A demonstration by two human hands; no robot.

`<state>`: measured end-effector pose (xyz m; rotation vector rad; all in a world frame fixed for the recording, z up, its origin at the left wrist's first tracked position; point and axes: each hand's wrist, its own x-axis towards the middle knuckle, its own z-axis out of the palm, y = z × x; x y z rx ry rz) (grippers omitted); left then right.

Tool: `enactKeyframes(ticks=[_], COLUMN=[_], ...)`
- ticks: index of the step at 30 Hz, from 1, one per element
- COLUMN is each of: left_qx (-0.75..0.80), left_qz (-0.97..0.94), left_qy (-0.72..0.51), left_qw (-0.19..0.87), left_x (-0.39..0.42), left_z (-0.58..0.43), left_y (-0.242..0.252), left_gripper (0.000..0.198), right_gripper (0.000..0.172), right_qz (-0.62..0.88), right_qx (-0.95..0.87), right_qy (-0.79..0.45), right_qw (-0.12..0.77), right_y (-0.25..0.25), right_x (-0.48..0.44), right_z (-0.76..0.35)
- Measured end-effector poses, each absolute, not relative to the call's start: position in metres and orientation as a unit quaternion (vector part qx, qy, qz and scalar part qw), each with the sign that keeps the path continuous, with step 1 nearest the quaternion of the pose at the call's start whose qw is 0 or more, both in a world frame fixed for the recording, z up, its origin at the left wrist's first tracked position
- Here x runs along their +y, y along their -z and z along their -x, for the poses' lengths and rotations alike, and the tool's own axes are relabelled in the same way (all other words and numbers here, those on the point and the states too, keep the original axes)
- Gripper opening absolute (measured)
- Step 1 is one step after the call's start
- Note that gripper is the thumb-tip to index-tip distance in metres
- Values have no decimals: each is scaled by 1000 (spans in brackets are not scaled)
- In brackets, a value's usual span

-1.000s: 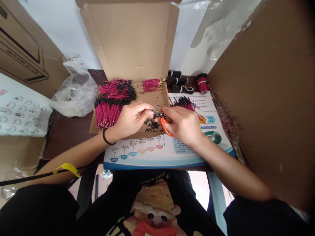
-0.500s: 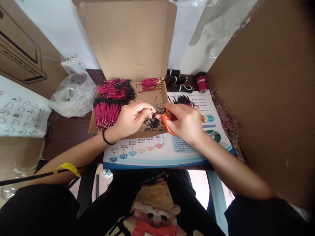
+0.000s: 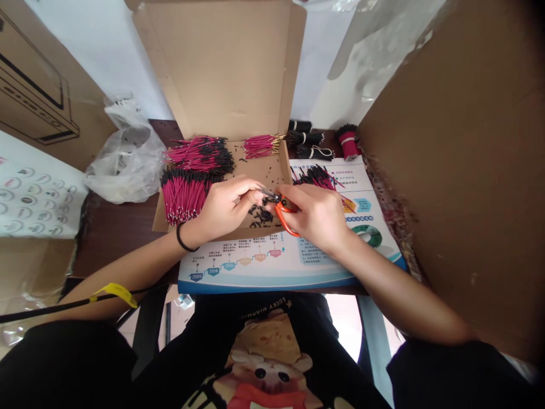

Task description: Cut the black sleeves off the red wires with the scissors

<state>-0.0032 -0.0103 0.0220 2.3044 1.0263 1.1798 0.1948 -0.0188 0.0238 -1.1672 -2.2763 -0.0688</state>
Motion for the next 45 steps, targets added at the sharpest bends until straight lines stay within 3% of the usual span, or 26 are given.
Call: enactKeyframes(ticks=[6,11,21,35,45], left_qx=[361,355,367,385,396], left_qz=[-819,-814,-826,-803,-774], left_qy=[-412,-421,-398,-450,-487], left_qw=[171,183,159,76,86], left_x=[-9,-8,-8,-12,-12], left_z=[4,4,4,1,0], left_y=[-21,-19,-22,-15,-16], left_gripper=[29,27,38,31,21], right_gripper=[37,39,39,51,41], right_qz=[451,463,455,450,454], right_qx=[-852,-833,-843,-844,-826], right_qy=[-6,-46,-11,-10,-10], right_qw=[264,298,288,291,333], right_y=[-21,-23,-25,-22,-23], right_x=[-17,-18,-20,-19,-19], right_z=[-195,-192,-190,-190,-192])
